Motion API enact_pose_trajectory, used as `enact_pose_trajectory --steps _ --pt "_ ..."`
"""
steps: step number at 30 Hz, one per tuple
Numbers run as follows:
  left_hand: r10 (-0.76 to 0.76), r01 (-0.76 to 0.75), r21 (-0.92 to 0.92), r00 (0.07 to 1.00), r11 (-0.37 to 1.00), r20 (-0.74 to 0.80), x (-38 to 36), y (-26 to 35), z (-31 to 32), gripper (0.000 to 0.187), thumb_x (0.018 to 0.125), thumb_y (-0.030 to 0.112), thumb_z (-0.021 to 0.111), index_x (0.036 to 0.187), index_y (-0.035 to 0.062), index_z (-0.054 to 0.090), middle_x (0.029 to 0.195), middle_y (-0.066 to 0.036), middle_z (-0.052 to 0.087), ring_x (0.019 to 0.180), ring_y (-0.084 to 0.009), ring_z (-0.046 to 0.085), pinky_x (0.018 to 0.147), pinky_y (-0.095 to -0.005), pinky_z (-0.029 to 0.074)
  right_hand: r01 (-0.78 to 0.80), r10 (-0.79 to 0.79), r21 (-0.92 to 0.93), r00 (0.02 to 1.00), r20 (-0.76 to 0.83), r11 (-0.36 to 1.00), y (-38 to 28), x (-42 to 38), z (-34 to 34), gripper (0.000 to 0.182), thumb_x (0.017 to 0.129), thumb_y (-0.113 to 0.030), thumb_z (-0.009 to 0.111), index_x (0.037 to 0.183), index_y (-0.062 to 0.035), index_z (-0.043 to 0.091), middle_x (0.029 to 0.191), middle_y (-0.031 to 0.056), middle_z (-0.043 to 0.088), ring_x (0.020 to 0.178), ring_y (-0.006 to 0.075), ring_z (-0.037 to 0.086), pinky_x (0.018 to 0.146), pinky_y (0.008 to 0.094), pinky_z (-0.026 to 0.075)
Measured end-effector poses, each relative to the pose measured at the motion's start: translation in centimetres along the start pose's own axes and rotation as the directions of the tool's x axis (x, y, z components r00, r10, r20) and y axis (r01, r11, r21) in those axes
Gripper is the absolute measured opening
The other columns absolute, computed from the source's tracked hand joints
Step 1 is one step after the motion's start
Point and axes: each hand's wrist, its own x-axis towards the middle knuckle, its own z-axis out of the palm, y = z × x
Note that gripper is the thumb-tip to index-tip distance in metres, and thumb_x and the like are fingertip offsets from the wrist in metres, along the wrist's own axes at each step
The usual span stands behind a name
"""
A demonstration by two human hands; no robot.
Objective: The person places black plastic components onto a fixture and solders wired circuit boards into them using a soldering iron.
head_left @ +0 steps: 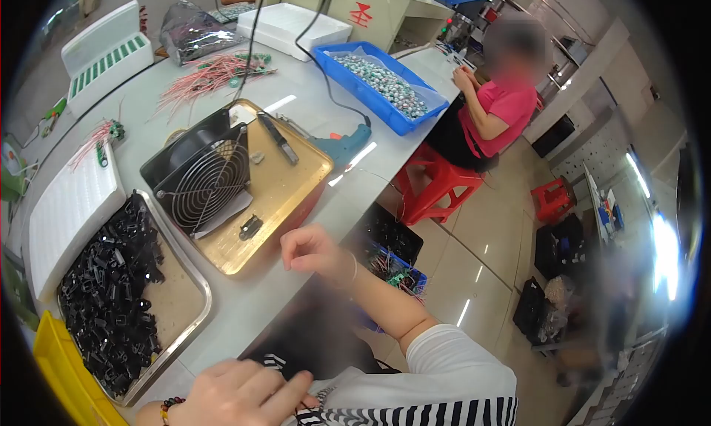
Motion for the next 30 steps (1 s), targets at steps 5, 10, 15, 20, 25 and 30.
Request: enact_pose_trajectory --steps 5,10,15,20,25,30 --pt "0.153 -0.130 0.340 0.987 0.931 -0.041 0.0 -0.4 -0.1 0.032 0.075 0.035 0.070 0.062 0.0097 0.055 0.052 0.004 0.032 0.042 -0.0078 0.041 0.039 -0.0207 0.033 -0.035 0.030 -0.060 0.997 -0.078 0.998 -1.0 0.0 0.5 0.013 0.066 -0.011 0.062 0.066 0.0006 0.056 0.066 0.0066 0.053 0.063 0.0158 0.050 0.057 0.0268 0.037" --pt "0.082 -0.083 -0.101 0.997 0.991 -0.010 -1.9 1.4 0.1 0.022 0.082 0.026 0.062 0.078 0.0049 0.058 0.059 -0.004 0.045 0.050 -0.0187 0.050 0.047 -0.0297 0.040 0.009 -0.012 -0.027 0.995 -0.096 1.000 -0.1 -0.1 0.4 0.020 0.068 -0.017 0.064 0.065 0.0018 0.058 0.064 0.0081 0.053 0.058 0.0134 0.046 0.053 0.0245 0.032" --pt "0.158 0.111 -0.925 0.971 0.364 0.179 -1.6 2.5 3.2 0.030 0.087 0.029 0.054 0.086 -0.0014 0.051 0.067 -0.017 0.054 0.059 -0.0336 0.055 0.051 -0.0379 0.044 0.038 -0.038 -0.006 0.995 -0.092 0.999 0.1 0.1 0.3 0.020 0.069 -0.016 0.063 0.066 0.0029 0.057 0.063 0.0080 0.052 0.057 0.0138 0.044 0.053 0.0249 0.031" --pt "0.456 0.184 -0.964 0.853 0.191 0.253 -1.0 0.5 2.3 0.030 0.084 0.021 0.056 0.100 -0.0027 0.047 0.070 -0.020 0.055 0.062 -0.0362 0.055 0.054 -0.0390 0.044 0.053 -0.052 0.016 0.995 -0.080 0.998 0.2 0.1 0.3 0.020 0.070 -0.015 0.064 0.067 0.0036 0.056 0.061 0.0079 0.050 0.055 0.0140 0.043 0.051 0.0255 0.030" --pt "0.477 0.180 -0.952 0.832 0.249 0.282 -0.9 -0.6 2.2 0.024 0.082 0.015 0.057 0.095 -0.0022 0.046 0.069 -0.021 0.055 0.064 -0.0375 0.056 0.055 -0.0409 0.044 0.062 -0.060 0.022 0.995 -0.081 0.998 0.3 0.2 0.2 0.020 0.070 -0.015 0.064 0.068 0.0034 0.056 0.061 0.0074 0.049 0.054 0.0136 0.041 0.050 0.0256 0.029" --pt "0.233 0.133 -0.808 0.919 0.574 0.317 -1.1 0.0 2.4 0.019 0.078 0.014 0.058 0.081 -0.0019 0.049 0.064 -0.021 0.054 0.061 -0.0392 0.054 0.053 -0.0431 0.043 0.060 -0.058 0.023 0.995 -0.083 0.998 0.3 0.1 0.3 0.020 0.071 -0.015 0.064 0.068 0.0034 0.056 0.061 0.0073 0.048 0.053 0.0133 0.040 0.050 0.0255 0.028"
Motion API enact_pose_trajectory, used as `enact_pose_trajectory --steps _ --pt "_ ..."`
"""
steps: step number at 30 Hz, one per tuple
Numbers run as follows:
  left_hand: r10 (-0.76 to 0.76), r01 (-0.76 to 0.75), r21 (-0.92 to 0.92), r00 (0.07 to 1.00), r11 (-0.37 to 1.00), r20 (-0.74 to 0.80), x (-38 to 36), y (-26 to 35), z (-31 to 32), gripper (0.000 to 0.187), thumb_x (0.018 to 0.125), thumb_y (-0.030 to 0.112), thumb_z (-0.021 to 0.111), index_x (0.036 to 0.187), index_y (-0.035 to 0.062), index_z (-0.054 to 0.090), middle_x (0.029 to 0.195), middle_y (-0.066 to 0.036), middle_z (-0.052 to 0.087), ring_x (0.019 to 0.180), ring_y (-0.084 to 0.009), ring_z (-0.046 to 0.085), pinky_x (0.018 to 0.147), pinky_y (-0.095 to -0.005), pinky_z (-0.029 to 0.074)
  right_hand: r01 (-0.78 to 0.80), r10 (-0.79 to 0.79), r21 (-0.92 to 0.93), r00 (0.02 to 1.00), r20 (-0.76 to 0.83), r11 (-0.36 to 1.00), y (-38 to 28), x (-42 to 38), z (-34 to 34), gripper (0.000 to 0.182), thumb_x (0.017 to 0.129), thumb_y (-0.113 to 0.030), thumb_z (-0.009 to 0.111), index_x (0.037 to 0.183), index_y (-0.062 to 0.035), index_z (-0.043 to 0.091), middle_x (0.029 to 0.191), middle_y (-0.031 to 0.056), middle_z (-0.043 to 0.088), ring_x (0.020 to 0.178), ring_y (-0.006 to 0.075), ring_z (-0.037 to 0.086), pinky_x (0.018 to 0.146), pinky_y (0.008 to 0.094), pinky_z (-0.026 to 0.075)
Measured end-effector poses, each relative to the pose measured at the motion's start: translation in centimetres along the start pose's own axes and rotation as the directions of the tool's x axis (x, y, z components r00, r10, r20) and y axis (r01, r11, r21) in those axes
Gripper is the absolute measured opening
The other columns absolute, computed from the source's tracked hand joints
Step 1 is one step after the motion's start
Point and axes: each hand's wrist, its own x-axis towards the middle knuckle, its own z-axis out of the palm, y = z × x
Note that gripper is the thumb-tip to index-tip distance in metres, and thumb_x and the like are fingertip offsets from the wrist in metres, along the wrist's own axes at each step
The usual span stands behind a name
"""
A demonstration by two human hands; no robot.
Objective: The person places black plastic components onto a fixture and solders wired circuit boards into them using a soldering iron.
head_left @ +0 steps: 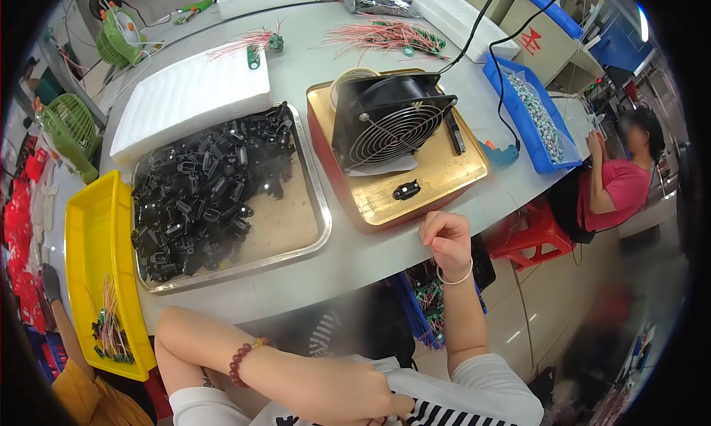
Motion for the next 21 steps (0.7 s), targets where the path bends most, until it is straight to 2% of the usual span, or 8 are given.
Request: enact_pose_trajectory --steps 1,4,7,10,13,16,19,21 --pt "-0.020 0.022 0.071 0.999 0.997 -0.028 0.1 0.3 -0.1 0.018 0.078 0.013 0.059 0.078 -0.0019 0.049 0.063 -0.021 0.054 0.060 -0.0395 0.054 0.053 -0.0433 0.043 0.000 0.000 0.014 1.000 0.007 1.000 0.0 0.0 0.0 0.019 0.072 -0.015 0.064 0.069 0.0032 0.057 0.062 0.0065 0.049 0.054 0.0120 0.041 0.051 0.0244 0.028" --pt "0.015 -0.013 0.047 0.999 0.999 -0.051 0.2 0.8 -0.2 0.018 0.076 0.013 0.060 0.071 -0.0023 0.051 0.062 -0.021 0.054 0.060 -0.0392 0.056 0.053 -0.0443 0.043 -0.003 0.003 0.031 1.000 0.009 1.000 0.0 0.0 0.0 0.018 0.072 -0.014 0.064 0.070 0.0032 0.058 0.063 0.0057 0.049 0.056 0.0106 0.041 0.051 0.0234 0.028" --pt "-0.009 0.000 0.149 0.998 0.989 0.062 0.0 -0.4 0.4 0.016 0.076 0.012 0.058 0.071 -0.0022 0.053 0.060 -0.021 0.054 0.061 -0.0382 0.057 0.053 -0.0432 0.044 -0.006 0.006 0.007 1.000 -0.007 1.000 0.0 0.0 0.0 0.020 0.070 -0.014 0.063 0.068 0.0037 0.055 0.060 0.0074 0.047 0.052 0.0132 0.040 0.050 0.0256 0.028" --pt "-0.094 0.100 0.269 0.995 0.958 -0.036 0.1 -0.3 1.4 0.014 0.075 0.013 0.058 0.073 -0.0007 0.056 0.058 -0.017 0.056 0.058 -0.0339 0.059 0.051 -0.0401 0.047 0.002 -0.002 -0.001 1.000 -0.004 1.000 0.0 0.0 0.0 0.020 0.071 -0.015 0.063 0.068 0.0036 0.055 0.060 0.0073 0.047 0.052 0.0131 0.040 0.050 0.0257 0.028" --pt "-0.146 0.167 0.547 0.986 0.820 -0.082 -0.2 -0.8 3.1 0.012 0.074 0.013 0.057 0.072 0.0018 0.058 0.058 -0.014 0.058 0.057 -0.0287 0.062 0.048 -0.0364 0.049 -0.002 0.002 -0.011 1.000 -0.006 1.000 -0.1 0.1 0.1 0.020 0.070 -0.015 0.063 0.068 0.0034 0.055 0.060 0.0073 0.047 0.053 0.0131 0.040 0.050 0.0257 0.028" --pt "-0.130 0.147 0.582 0.989 0.800 -0.070 -0.5 -0.9 3.1 0.010 0.074 0.013 0.057 0.073 0.0032 0.058 0.058 -0.010 0.059 0.057 -0.0252 0.063 0.046 -0.0346 0.049 0.001 -0.001 -0.014 1.000 -0.006 1.000 -0.1 0.0 0.1 0.020 0.070 -0.015 0.063 0.068 0.0033 0.055 0.060 0.0073 0.047 0.052 0.0131 0.040 0.050 0.0257 0.028" --pt "-0.192 0.097 0.555 0.975 0.826 0.116 -1.1 0.1 1.7 0.011 0.074 0.013 0.056 0.074 0.0029 0.058 0.056 -0.010 0.058 0.056 -0.0259 0.062 0.046 -0.0346 0.048 0.009 -0.009 -0.019 1.000 -0.007 1.000 -0.1 0.0 0.1 0.021 0.070 -0.015 0.063 0.067 0.0033 0.055 0.060 0.0074 0.047 0.052 0.0131 0.040 0.050 0.0257 0.028" --pt "-0.173 0.069 0.581 0.977 0.811 0.126 -0.8 -0.3 2.2 0.011 0.074 0.013 0.056 0.076 0.0023 0.058 0.061 -0.011 0.060 0.059 -0.0262 0.062 0.048 -0.0339 0.049 0.013 -0.013 -0.014 1.000 -0.006 1.000 0.0 0.1 0.1 0.021 0.071 -0.015 0.063 0.067 0.0033 0.054 0.060 0.0074 0.047 0.052 0.0131 0.039 0.049 0.0257 0.028"
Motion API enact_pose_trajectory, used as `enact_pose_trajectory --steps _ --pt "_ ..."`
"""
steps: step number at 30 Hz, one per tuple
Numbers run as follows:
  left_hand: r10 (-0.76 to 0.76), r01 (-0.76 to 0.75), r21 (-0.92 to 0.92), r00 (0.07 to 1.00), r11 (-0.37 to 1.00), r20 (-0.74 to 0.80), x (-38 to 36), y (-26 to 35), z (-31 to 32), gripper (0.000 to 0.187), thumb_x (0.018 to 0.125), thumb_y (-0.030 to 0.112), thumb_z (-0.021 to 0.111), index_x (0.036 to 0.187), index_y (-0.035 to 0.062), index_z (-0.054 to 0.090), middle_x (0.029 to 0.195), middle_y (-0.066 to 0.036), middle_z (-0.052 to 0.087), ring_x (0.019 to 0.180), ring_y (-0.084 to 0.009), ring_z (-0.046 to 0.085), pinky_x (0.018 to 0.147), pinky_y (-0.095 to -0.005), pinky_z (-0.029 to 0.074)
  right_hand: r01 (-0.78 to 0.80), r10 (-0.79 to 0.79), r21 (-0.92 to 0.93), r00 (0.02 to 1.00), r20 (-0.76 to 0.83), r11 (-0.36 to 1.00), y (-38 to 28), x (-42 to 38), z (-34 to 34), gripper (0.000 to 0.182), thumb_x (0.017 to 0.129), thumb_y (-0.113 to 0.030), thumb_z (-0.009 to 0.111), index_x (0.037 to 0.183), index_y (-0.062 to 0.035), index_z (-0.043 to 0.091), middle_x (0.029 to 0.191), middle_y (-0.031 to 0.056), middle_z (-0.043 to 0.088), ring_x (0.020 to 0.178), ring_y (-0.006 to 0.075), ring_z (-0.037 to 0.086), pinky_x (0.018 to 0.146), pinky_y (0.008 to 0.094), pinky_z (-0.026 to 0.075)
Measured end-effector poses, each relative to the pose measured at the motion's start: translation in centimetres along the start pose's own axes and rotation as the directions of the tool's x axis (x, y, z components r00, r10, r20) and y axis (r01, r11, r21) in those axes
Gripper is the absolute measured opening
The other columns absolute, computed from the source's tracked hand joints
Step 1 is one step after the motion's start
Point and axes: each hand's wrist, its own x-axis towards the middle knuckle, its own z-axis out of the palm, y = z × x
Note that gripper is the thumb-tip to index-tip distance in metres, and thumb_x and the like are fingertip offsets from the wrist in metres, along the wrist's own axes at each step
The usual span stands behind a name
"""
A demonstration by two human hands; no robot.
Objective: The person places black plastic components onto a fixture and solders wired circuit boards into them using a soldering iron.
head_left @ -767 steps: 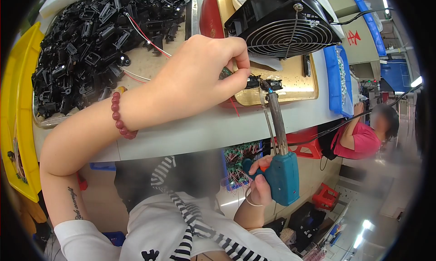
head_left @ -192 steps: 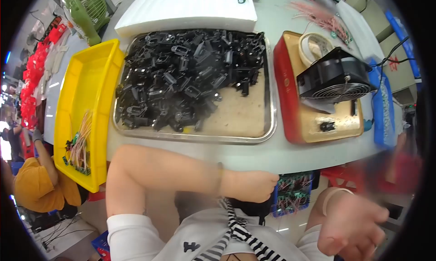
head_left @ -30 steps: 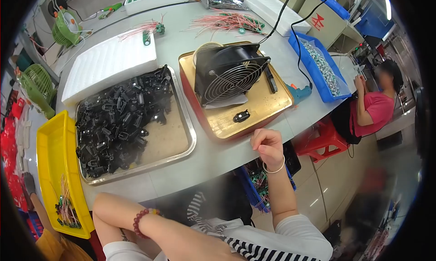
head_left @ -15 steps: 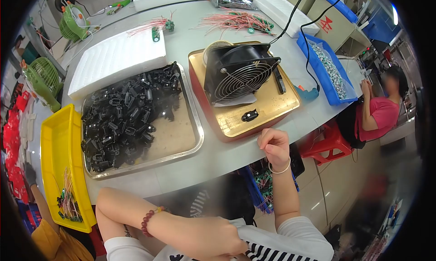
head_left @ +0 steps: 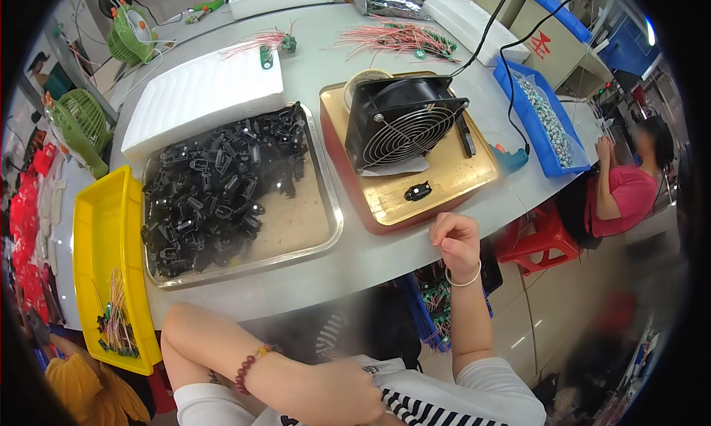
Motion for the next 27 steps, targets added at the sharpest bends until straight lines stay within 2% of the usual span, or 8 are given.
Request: enact_pose_trajectory --steps 4,5,8,10,17,23,25,27 --pt "0.067 -0.074 -0.075 0.994 0.994 -0.081 0.0 0.0 -0.2 0.016 0.076 0.014 0.057 0.084 0.0001 0.058 0.072 -0.014 0.062 0.067 -0.0281 0.062 0.057 -0.0344 0.050 0.006 -0.006 0.009 1.000 0.002 1.000 0.1 0.0 0.0 0.021 0.071 -0.016 0.064 0.067 0.0032 0.054 0.060 0.0073 0.047 0.051 0.0130 0.039 0.049 0.0257 0.028" --pt "0.131 -0.152 -0.190 0.984 0.970 -0.123 -0.2 0.1 -0.6 0.017 0.078 0.015 0.056 0.085 -0.0002 0.056 0.073 -0.014 0.061 0.069 -0.0290 0.062 0.058 -0.0353 0.050 0.007 -0.007 0.009 1.000 0.003 1.000 0.2 0.0 -0.1 0.022 0.071 -0.016 0.064 0.067 0.0032 0.054 0.060 0.0073 0.046 0.051 0.0130 0.038 0.049 0.0258 0.028" --pt "0.282 -0.377 -0.491 0.924 0.786 -0.257 -0.9 0.6 -1.7 0.019 0.081 0.017 0.055 0.087 -0.0009 0.054 0.075 -0.016 0.059 0.071 -0.0309 0.061 0.062 -0.0374 0.049 0.006 -0.006 0.013 1.000 0.007 1.000 0.1 -0.1 -0.1 0.022 0.071 -0.016 0.064 0.068 0.0032 0.054 0.060 0.0073 0.046 0.051 0.0131 0.038 0.049 0.0260 0.028" --pt "0.335 -0.431 -0.571 0.902 0.698 -0.272 -1.3 0.9 -2.1 0.019 0.082 0.017 0.055 0.088 -0.0010 0.054 0.074 -0.016 0.059 0.071 -0.0313 0.060 0.062 -0.0378 0.048 0.009 -0.009 0.013 1.000 0.011 1.000 0.1 0.0 -0.1 0.022 0.072 -0.016 0.064 0.068 0.0033 0.054 0.060 0.0072 0.046 0.052 0.0131 0.039 0.049 0.0260 0.028" --pt "0.389 -0.432 -0.574 0.898 0.696 -0.204 -2.2 1.2 -2.1 0.020 0.084 0.018 0.054 0.089 -0.0013 0.053 0.073 -0.017 0.058 0.071 -0.0326 0.059 0.062 -0.0394 0.048 0.007 -0.007 0.038 1.000 0.003 0.999 0.3 -0.2 -0.2 0.019 0.072 -0.016 0.064 0.070 0.0021 0.059 0.064 0.0056 0.051 0.058 0.0103 0.043 0.053 0.0227 0.029" --pt "0.556 -0.475 -0.616 0.828 0.629 -0.071 -2.6 1.0 -3.8 0.021 0.085 0.019 0.053 0.090 -0.0015 0.052 0.072 -0.017 0.057 0.070 -0.0338 0.059 0.062 -0.0408 0.047 0.006 -0.006 0.026 1.000 -0.001 1.000 0.3 -0.1 -0.2 0.021 0.072 -0.018 0.064 0.069 0.0023 0.057 0.063 0.0057 0.049 0.056 0.0111 0.041 0.052 0.0236 0.028" --pt "0.520 -0.467 -0.597 0.849 0.652 -0.096 -1.8 0.3 -4.0 0.021 0.086 0.019 0.052 0.090 -0.0016 0.051 0.071 -0.017 0.057 0.070 -0.0342 0.059 0.062 -0.0413 0.047 0.005 -0.005 0.002 1.000 -0.001 1.000 0.2 -0.1 -0.3 0.026 0.073 -0.020 0.065 0.068 0.0031 0.054 0.061 0.0063 0.044 0.052 0.0130 0.038 0.050 0.0256 0.027" --pt "0.308 -0.389 -0.483 0.920 0.784 -0.242 -0.6 -0.3 -3.9 0.022 0.088 0.020 0.051 0.091 -0.0018 0.051 0.070 -0.018 0.056 0.069 -0.0357 0.058 0.061 -0.0417 0.046 0.006 -0.006 0.010 1.000 -0.015 1.000 0.0 -0.1 -0.1 0.025 0.072 -0.019 0.064 0.068 0.0032 0.054 0.061 0.0063 0.044 0.051 0.0129 0.038 0.049 0.0256 0.027"
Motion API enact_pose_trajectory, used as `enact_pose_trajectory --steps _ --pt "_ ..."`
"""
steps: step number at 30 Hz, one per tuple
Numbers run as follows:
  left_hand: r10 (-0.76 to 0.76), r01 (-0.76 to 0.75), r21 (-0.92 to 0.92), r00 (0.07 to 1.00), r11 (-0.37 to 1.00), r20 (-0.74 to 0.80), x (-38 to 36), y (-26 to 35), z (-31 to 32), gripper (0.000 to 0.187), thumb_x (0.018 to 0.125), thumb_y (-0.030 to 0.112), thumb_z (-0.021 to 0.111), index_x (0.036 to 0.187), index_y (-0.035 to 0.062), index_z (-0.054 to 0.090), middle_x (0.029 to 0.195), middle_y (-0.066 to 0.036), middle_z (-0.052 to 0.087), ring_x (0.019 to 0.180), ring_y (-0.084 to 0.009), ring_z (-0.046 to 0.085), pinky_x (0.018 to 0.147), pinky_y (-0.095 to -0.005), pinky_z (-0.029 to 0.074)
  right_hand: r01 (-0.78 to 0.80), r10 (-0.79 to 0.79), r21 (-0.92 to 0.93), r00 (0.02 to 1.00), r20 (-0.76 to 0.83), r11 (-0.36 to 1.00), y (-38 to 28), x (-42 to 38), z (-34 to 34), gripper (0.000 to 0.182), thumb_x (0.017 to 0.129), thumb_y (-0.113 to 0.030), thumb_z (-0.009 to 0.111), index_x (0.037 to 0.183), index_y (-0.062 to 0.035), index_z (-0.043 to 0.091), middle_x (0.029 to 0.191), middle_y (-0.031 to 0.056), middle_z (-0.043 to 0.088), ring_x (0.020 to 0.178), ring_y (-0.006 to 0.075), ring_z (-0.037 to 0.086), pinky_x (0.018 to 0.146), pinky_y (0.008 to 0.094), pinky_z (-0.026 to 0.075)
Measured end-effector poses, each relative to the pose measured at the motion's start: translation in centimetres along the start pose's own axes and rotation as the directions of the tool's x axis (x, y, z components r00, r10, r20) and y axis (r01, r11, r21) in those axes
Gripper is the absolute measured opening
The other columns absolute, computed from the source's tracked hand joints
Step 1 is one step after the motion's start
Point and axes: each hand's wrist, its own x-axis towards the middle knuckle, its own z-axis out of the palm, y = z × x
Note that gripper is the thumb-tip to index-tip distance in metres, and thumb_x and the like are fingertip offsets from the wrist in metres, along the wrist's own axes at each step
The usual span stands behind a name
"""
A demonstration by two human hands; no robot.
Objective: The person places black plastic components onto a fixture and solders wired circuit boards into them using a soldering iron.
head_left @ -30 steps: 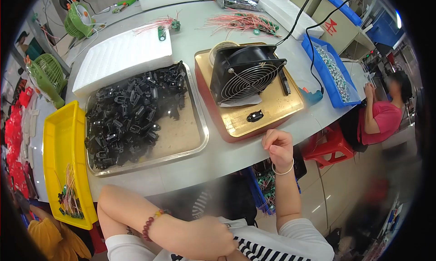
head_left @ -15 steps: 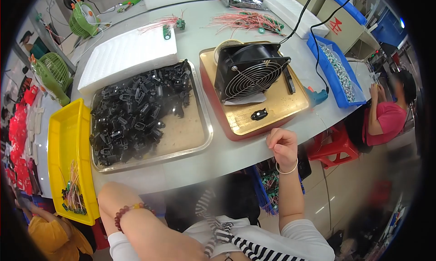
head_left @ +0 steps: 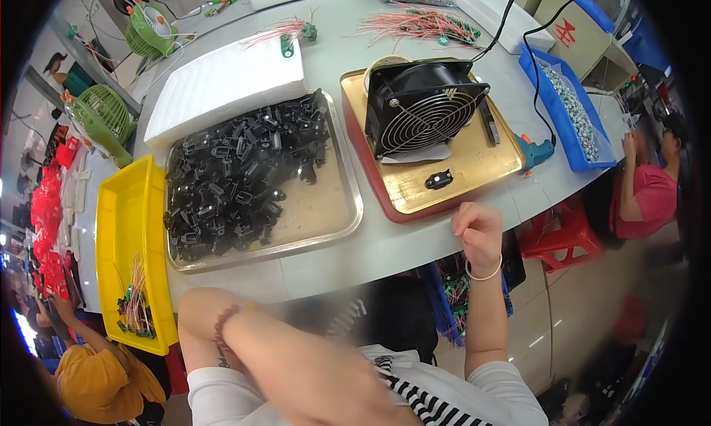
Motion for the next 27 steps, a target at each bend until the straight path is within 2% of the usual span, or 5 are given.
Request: enact_pose_trajectory --steps 4,12,18,22,27 --pt "-0.338 0.327 0.171 0.940 0.929 0.038 0.2 -1.6 1.0 0.025 0.088 0.020 0.051 0.093 -0.0036 0.051 0.069 -0.021 0.053 0.068 -0.0375 0.056 0.061 -0.0411 0.046 0.006 -0.006 0.017 1.000 -0.014 1.000 0.0 0.2 0.1 0.024 0.072 -0.018 0.064 0.067 0.0032 0.053 0.060 0.0063 0.044 0.051 0.0129 0.037 0.049 0.0256 0.026" --pt "-0.188 0.198 0.439 0.980 0.876 -0.067 -0.9 1.2 -0.3 0.016 0.084 0.021 0.056 0.086 0.0052 0.057 0.072 -0.002 0.051 0.064 -0.0150 0.055 0.055 -0.0260 0.042 0.029 -0.063 0.125 0.957 0.282 0.992 -1.6 0.0 0.1 0.017 0.073 -0.014 0.065 0.076 0.0016 0.063 0.069 0.0084 0.058 0.056 0.0136 0.049 0.050 0.0243 0.034" --pt "-0.433 0.489 0.624 0.864 0.609 -0.255 -3.0 4.4 0.7 0.024 0.074 0.017 0.057 0.095 0.0068 0.058 0.086 -0.002 0.059 0.077 -0.0148 0.059 0.063 -0.0254 0.044 0.061 0.149 -0.185 0.373 0.916 0.981 -9.7 0.5 4.8 0.020 0.075 -0.013 0.061 0.094 -0.0067 0.065 0.079 0.0061 0.061 0.068 0.0228 0.059 0.056 0.0316 0.047" --pt "-0.588 0.749 0.440 0.662 0.495 -0.465 -3.8 -1.5 5.9 0.034 0.070 0.018 0.061 0.100 0.0050 0.058 0.092 -0.005 0.060 0.085 -0.0224 0.059 0.069 -0.0318 0.047 0.063 0.472 -0.522 0.346 0.811 0.851 -6.7 -3.5 7.2 0.034 0.068 -0.011 0.064 0.103 -0.0119 0.065 0.091 0.0049 0.059 0.082 0.0238 0.057 0.064 0.0335 0.049" --pt "-0.465 0.588 0.003 0.643 0.809 -0.608 -6.3 -6.4 10.3 0.021 0.079 0.018 0.064 0.094 0.0049 0.061 0.096 -0.010 0.061 0.088 -0.0282 0.059 0.080 -0.0358 0.044 -0.041 0.345 -0.371 0.474 0.810 0.928 -3.3 -8.1 9.0 0.026 0.069 -0.013 0.066 0.095 -0.0119 0.065 0.096 0.0059 0.056 0.087 0.0260 0.055 0.076 0.0357 0.045"
